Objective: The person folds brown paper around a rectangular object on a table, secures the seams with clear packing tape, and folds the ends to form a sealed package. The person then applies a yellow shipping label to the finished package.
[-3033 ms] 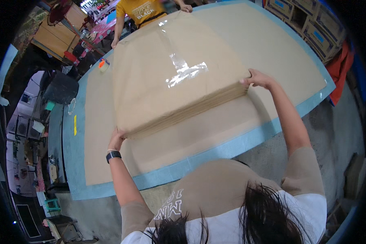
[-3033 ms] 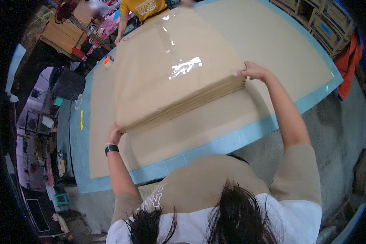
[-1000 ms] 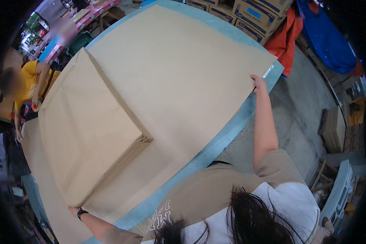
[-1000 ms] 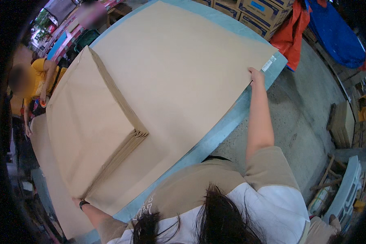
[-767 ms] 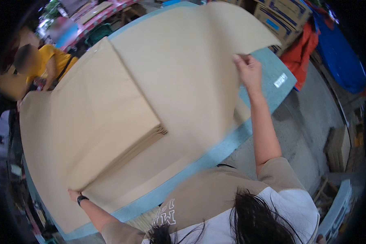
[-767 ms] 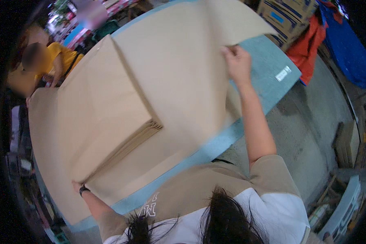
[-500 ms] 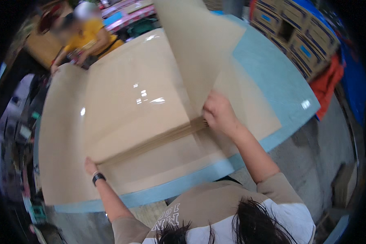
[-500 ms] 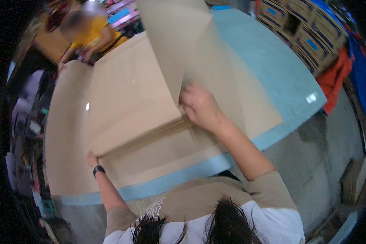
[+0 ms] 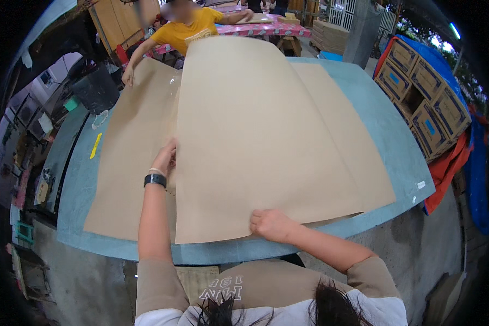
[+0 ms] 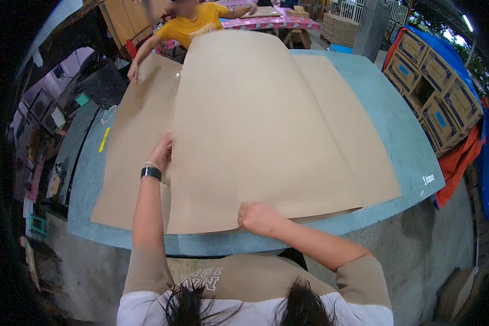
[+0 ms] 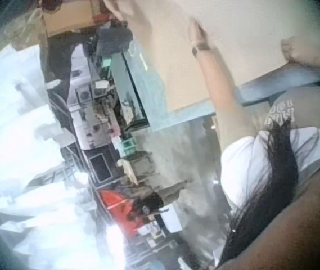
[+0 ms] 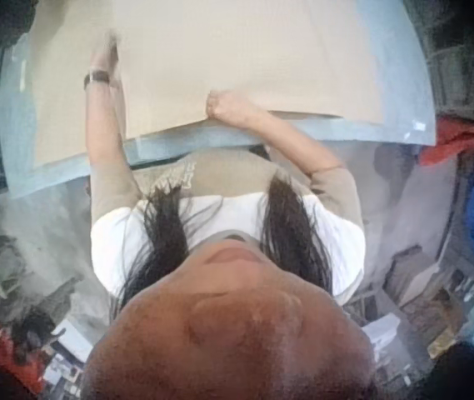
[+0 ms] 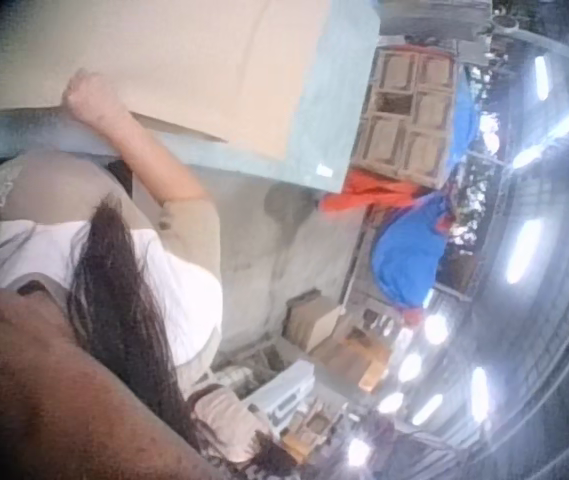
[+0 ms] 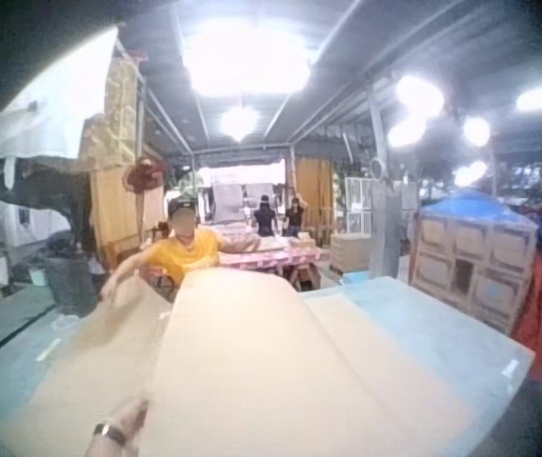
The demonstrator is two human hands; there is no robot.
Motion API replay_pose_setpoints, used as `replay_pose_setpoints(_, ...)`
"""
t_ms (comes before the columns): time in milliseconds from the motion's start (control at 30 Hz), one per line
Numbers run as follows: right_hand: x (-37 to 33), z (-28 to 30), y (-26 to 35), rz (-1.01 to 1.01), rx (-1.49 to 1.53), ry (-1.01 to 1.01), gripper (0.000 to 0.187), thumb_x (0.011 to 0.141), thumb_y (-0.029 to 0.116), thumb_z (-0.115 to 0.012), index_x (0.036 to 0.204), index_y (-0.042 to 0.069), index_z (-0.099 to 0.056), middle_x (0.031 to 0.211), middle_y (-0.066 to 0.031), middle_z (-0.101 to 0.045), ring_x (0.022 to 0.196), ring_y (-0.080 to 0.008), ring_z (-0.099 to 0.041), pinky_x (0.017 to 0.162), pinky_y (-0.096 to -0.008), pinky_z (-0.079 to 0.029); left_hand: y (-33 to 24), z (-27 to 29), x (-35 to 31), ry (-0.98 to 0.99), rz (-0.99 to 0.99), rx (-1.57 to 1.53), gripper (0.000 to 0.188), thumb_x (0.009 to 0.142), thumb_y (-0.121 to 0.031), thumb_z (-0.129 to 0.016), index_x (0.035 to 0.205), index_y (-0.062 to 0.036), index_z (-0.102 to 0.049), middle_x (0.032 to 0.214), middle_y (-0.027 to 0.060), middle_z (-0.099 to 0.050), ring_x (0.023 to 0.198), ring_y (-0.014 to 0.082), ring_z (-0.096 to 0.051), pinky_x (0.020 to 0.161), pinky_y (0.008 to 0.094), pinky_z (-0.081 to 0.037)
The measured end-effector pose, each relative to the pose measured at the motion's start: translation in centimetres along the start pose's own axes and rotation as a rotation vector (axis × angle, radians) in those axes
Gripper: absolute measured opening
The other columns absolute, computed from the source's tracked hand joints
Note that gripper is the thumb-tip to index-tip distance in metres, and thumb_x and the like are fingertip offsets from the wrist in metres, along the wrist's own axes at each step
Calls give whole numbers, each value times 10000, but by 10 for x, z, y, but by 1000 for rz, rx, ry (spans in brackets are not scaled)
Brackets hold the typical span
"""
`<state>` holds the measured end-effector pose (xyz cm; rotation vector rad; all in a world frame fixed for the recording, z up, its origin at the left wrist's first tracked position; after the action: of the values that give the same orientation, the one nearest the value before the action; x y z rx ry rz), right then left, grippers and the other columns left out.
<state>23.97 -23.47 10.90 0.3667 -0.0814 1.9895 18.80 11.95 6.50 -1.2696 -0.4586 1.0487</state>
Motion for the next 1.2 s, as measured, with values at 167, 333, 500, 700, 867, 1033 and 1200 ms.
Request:
replay_pose_setpoints(167, 21, -8, 0, -25, 126, 79, 112, 707, 151, -543, 661, 52, -570, 708, -50, -555, 777, -208, -541, 645, -318, -483, -23, 18, 40, -285, -362, 551, 442, 669, -398, -675, 733, 25, -562, 781, 194, -590, 679, 340, -536, 631, 410, -422)
replay_pose_setpoints(333, -30, 72, -99, -279, 552, -184, 319, 842, 225, -504, 1117, 69, -545, 949, -93, -602, 896, -227, -575, 712, -328, -495, -29, 33, 21, -444, -530, 617, 344, 664, -267, -706, 717, 35, -551, 931, 178, -524, 856, 313, -498, 733, 364, -408)
replay_pose_setpoints(500, -290, 43, -318, -1481, 876, -438, 504, 903, 398, -390, 1214, 7, -461, 1230, -135, -483, 1106, -260, -478, 904, -353, -397, -17, 17, 32, -408, -474, 336, 325, 641, -197, -739, 697, 55, -541, 1065, 169, -468, 932, 276, -484, 812, 340, -392)
replay_pose_setpoints(700, -221, -44, -351, -1414, 1425, -632, 671, 869, 551, -350, 1299, 37, -368, 1310, -132, -400, 1215, -249, -363, 990, -366, -297, 1, 53, 23, -505, -352, 520, 258, 677, -149, -722, 677, 29, -536, 830, 70, -530, 700, 167, -496, 671, 286, -419)
replay_pose_setpoints(867, -214, -65, -479, -1415, 1480, -656, 702, 860, 581, -330, 1313, 45, -342, 1281, -129, -424, 1157, -256, -422, 939, -356, -361, 7, 28, 31, -361, -250, 292, 245, 689, -188, -721, 635, -20, -551, 578, -6, -515, 572, 98, -447, 573, 248, -387)
replay_pose_setpoints(1033, -180, -106, -472, -1366, 1761, -552, 690, 862, 576, -333, 1307, 49, -351, 1251, -126, -448, 1126, -251, -448, 907, -345, -390, -17, 45, 3, -489, -265, 576, 290, 753, -228, -667, 893, -7, -544, 838, 107, -574, 774, 192, -534, 715, 298, -422)
replay_pose_setpoints(1200, -230, -90, -404, -1332, 1522, -489, 684, 863, 572, -334, 1305, 49, -354, 1244, -126, -453, 1117, -249, -454, 896, -343, -398, -70, -82, -66, -512, -415, 1240, 555, 802, -253, -581, 1258, -32, -355, 1246, 207, -421, 1166, 309, -413, 963, 404, -336)
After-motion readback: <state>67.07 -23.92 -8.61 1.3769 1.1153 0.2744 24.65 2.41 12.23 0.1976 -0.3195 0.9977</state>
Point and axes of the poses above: each hand's wrist, its own x-axis towards the middle knuckle, its own z-axis out of the back of the hand, y = z × x, the point moved 10 cm from there along x, towards the middle knuckle
